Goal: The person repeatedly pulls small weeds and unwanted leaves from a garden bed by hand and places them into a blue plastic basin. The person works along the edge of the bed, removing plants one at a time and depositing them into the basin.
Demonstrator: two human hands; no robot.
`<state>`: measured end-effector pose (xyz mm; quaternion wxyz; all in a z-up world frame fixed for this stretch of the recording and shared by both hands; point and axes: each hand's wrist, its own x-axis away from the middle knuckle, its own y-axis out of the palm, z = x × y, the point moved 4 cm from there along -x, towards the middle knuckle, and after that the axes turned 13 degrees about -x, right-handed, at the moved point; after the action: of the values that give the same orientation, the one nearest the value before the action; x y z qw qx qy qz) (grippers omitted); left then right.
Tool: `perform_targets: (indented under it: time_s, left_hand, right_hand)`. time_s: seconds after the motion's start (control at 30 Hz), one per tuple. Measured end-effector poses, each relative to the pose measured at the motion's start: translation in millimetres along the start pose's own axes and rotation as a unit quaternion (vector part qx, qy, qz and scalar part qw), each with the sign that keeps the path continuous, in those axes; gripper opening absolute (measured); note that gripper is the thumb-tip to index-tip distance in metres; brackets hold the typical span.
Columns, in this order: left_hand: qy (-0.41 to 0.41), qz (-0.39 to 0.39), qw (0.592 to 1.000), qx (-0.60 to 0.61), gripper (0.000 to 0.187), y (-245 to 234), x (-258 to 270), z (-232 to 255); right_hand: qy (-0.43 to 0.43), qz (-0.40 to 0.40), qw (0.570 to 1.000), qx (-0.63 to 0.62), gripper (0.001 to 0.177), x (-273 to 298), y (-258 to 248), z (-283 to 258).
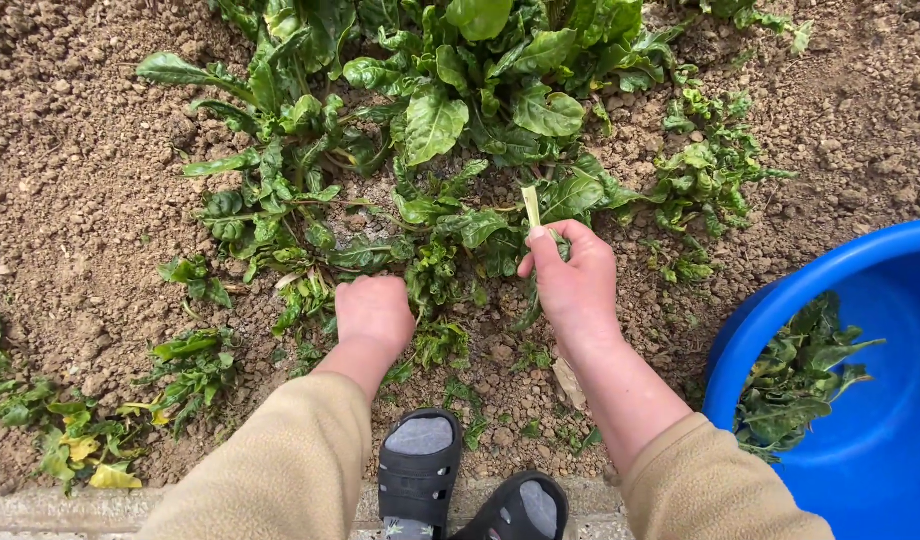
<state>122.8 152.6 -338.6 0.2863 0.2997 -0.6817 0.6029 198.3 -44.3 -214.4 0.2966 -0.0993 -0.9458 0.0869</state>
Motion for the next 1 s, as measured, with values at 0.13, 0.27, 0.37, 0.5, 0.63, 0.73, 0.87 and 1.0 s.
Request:
perform_targets:
  time_s: [0.13, 0.27, 0.37, 0.5, 0.63, 0.73, 0.87, 1.0]
  left_hand:
    - [-0.008, 0.002, 0.998, 0.058, 0.024, -20.1, 38.1, -24.7]
    - [-0.075, 0.067, 0.984, 0.15, 0.025, -74.1, 52.9, -59.2]
    - [-0.125, 0.125, 0.965, 0.193, 0.017, -74.6, 31.2, -83.8]
    - [-0.107, 0.159, 0.972, 0.138, 0.02, -66.9, 1.9, -83.6]
    - [-0.078, 0.119, 0.974, 0.175, 0.021, -61.7, 12.4, -52.5]
    - [-0.051, 0.114, 0.964, 0.233, 0.024, -59.4, 15.1, -30.6]
    - [-0.026, 0.122, 0.944, 0.306, 0.022, -69.4, 32.0, -9.0]
    - [-0.028, 0.11, 0.927, 0.358, 0.024, -87.7, 46.1, -2.5]
  right_hand:
    - [-0.007, 0.016, 1.0, 0.001, 0.016, 11.6, -4.8, -10.2]
    - [-0.022, 0.011, 1.0, -0.018, 0.014, 14.0, -7.9, -7.8]
    - [-0.025, 0.009, 1.0, -0.009, 0.012, 24.7, -5.3, -12.8]
    - [-0.023, 0.024, 0.999, -0.008, 0.012, 21.0, -7.9, 5.7]
    - [0.008, 0.052, 0.999, 0.001, 0.017, 23.7, -21.3, 29.6]
    - [0.021, 0.048, 0.997, 0.056, 0.019, 18.4, -27.5, 52.9]
    - [0.039, -0.003, 0.994, 0.106, 0.021, 18.8, -18.8, 44.5]
    - [-0.027, 0.031, 0.992, 0.12, 0.017, 0.8, -16.6, 8.2]
